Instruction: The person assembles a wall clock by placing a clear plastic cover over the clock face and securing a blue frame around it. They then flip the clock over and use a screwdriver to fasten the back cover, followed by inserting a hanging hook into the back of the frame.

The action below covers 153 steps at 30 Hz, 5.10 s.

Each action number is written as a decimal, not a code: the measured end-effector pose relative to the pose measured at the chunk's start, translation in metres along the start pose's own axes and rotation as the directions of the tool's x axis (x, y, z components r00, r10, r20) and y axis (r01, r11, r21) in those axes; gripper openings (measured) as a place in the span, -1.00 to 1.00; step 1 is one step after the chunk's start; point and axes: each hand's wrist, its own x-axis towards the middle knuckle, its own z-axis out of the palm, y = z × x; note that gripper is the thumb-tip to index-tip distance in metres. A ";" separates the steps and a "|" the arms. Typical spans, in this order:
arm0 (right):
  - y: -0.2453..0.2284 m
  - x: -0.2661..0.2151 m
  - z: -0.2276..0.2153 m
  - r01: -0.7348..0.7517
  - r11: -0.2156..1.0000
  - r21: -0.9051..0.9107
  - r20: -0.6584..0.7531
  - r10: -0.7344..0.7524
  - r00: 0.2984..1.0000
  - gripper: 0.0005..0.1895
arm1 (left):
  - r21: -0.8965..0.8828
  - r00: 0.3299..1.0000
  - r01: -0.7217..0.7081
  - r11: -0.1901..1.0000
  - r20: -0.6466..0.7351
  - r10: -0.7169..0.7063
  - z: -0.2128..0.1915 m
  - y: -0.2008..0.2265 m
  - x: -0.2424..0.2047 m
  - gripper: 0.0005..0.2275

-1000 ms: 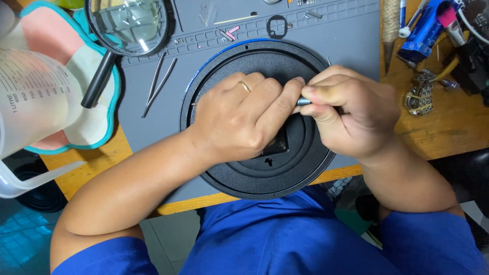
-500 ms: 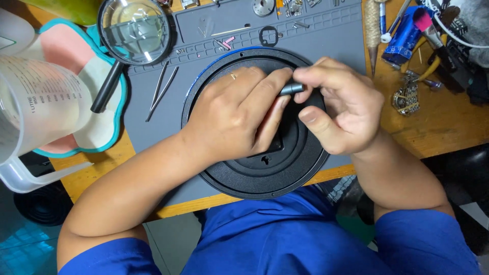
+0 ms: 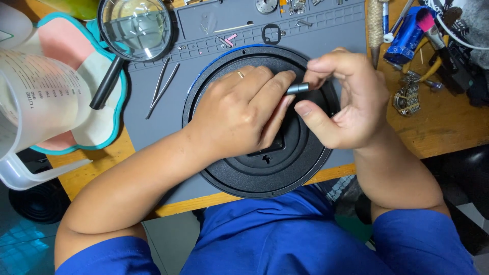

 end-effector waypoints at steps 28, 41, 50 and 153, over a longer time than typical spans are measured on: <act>-0.036 0.002 -0.022 0.207 0.940 -0.273 0.015 -0.211 0.977 -0.68 | 0.009 0.999 -0.010 1.000 0.045 0.010 -0.020 0.010 0.004 -0.84; -0.099 -0.021 -0.046 -0.006 0.844 -0.536 0.269 0.178 0.947 -0.67 | -0.294 0.996 0.016 0.956 0.084 0.009 -0.005 0.048 -0.001 -0.88; -0.084 -0.051 -0.089 0.012 0.537 -0.844 0.236 0.350 0.907 -0.83 | -0.200 0.991 0.123 0.972 -0.026 -0.130 -0.023 0.012 -0.029 -0.84; -0.055 -0.012 -0.013 -0.202 0.904 -0.377 -0.038 0.203 0.979 -0.94 | -0.569 0.973 0.200 0.798 0.022 -0.228 -0.031 -0.028 -0.050 -0.70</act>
